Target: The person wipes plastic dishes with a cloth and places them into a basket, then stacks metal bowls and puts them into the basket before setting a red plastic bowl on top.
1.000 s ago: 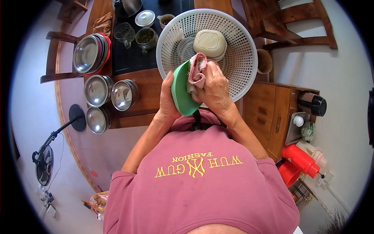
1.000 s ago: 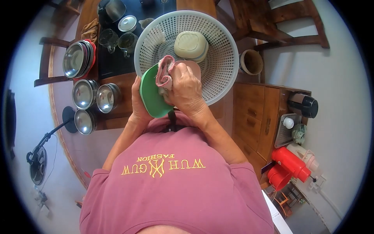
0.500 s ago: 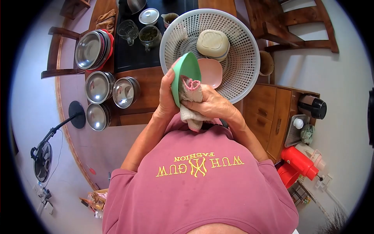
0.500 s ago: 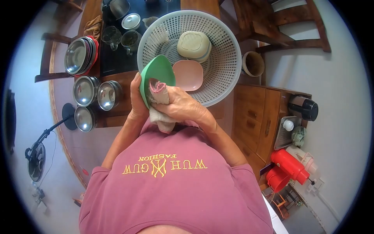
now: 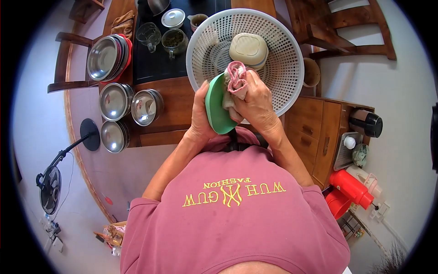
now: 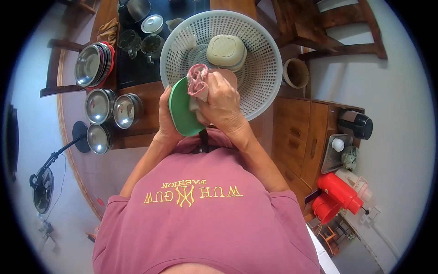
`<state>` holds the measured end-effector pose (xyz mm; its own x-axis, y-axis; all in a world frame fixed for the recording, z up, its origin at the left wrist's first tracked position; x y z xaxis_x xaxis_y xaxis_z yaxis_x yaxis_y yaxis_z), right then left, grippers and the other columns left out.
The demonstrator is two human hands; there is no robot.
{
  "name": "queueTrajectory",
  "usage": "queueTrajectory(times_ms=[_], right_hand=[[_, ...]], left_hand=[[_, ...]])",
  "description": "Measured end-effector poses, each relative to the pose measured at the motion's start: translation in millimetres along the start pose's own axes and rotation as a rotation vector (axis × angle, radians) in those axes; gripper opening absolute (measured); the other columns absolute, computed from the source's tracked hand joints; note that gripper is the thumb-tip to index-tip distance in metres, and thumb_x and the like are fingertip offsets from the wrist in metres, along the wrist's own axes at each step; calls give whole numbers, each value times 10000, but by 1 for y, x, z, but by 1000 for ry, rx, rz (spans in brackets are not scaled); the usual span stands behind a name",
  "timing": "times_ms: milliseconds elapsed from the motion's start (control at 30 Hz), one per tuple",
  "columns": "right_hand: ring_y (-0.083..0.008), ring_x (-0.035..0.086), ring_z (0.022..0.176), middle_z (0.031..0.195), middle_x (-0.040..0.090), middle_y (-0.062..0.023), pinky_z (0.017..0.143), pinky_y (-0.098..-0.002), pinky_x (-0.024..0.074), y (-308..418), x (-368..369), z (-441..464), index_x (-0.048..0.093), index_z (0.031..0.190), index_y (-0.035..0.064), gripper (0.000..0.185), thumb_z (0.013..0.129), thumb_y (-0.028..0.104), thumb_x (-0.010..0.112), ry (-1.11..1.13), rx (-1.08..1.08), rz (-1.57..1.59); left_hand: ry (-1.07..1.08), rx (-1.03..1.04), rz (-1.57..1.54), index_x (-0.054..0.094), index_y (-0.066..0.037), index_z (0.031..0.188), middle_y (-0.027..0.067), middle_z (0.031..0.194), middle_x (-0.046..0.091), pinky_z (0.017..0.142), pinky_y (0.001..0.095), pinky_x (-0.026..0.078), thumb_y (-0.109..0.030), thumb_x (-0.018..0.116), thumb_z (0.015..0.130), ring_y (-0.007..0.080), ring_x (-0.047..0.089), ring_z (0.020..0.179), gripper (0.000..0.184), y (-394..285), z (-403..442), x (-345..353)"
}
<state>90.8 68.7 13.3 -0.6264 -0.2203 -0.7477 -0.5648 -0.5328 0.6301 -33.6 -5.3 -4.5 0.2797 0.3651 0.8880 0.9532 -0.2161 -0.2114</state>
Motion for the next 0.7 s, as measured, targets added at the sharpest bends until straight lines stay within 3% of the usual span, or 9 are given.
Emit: queueTrajectory(times_ms=[67, 167, 267, 300, 333, 400, 533, 567, 700], right_hand=[[-379, 624, 851, 923, 579, -149, 718, -476, 517, -1, -3, 0, 539, 975, 46, 271, 788, 184, 680, 28, 35, -36], [-395, 621, 855, 897, 590, -161, 765, -505, 500, 7, -11, -2, 539, 936, 41, 193, 799, 155, 614, 299, 110, -70], [-397, 617, 876, 928, 613, -160, 759, -478, 502, 8, -12, -5, 567, 965, 69, 228, 819, 222, 652, 421, 97, 0], [-420, 611, 885, 913, 619, -196, 782, -496, 488, 11, -13, -4, 557, 951, 33, 166, 818, 130, 576, 465, 86, 110], [-420, 611, 885, 913, 619, -196, 782, -496, 488, 17, -17, -2, 557, 951, 33, 166, 818, 130, 576, 464, 88, 112], [-427, 610, 898, 942, 639, -212, 794, -468, 491, 32, -23, 3, 586, 987, 28, 197, 835, 152, 595, 597, 78, 478], [-284, 661, 903, 983, 687, -154, 816, -375, 504, 32, -24, -2, 621, 1142, 23, 351, 830, 173, 682, 708, 142, 801], [-185, 653, 922, 1002, 697, -98, 834, -336, 508, 26, -23, -6, 632, 1167, 24, 372, 827, 145, 722, 698, 229, 954], [-128, 632, 970, 1047, 677, -42, 847, -309, 534, 26, -32, -3, 634, 1179, 19, 400, 803, 25, 771, 585, 448, 1173]], left_hand=[[39, 5, 37, 582, -78, 1256, 79, 1170, 638, 894, 372, 531, -552, 426, 957, 209, 621, 1047, 581, -2, -1, 3], [-7, 36, 38, 587, -72, 1250, 90, 1178, 642, 949, 381, 507, -545, 410, 964, 222, 615, 1080, 581, -5, 1, 3], [-12, 50, 38, 603, -74, 1226, 89, 1164, 649, 983, 389, 481, -544, 417, 964, 220, 613, 1079, 569, -8, 3, -5], [3, 53, 13, 613, -79, 1203, 86, 1145, 654, 977, 388, 482, -548, 422, 962, 216, 613, 1068, 561, -9, 4, -9], [18, 55, -12, 623, -83, 1180, 83, 1126, 659, 971, 387, 483, -551, 427, 959, 212, 613, 1056, 553, -9, 5, -12], [-3, 62, -38, 635, -84, 1137, 76, 1093, 664, 941, 388, 497, -550, 434, 959, 207, 616, 1028, 538, -10, 5, -12], [69, -26, -129, 618, -67, 1161, 89, 1115, 657, 916, 415, 519, -535, 440, 964, 225, 623, 1030, 538, -4, 5, -32], [64, -11, -39, 551, -60, 1262, 123, 1230, 601, 982, 413, 490, -570, 450, 955, 260, 596, 1111, 604, 7, 12, -55], [125, -47, -6, 412, -62, 1429, 166, 1432, 469, 1088, 438, 423, -653, 389, 951, 328, 490, 1290, 760, 8, 16, -44]])
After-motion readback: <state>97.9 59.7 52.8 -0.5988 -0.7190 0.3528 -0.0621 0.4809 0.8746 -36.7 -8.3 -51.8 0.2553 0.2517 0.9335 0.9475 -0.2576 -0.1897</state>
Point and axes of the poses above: each hand's wrist, its own z-axis towards the middle knuckle, its own x-axis out of the palm, y = z × x, the point moved 1 cm from there along z, towards the middle knuckle
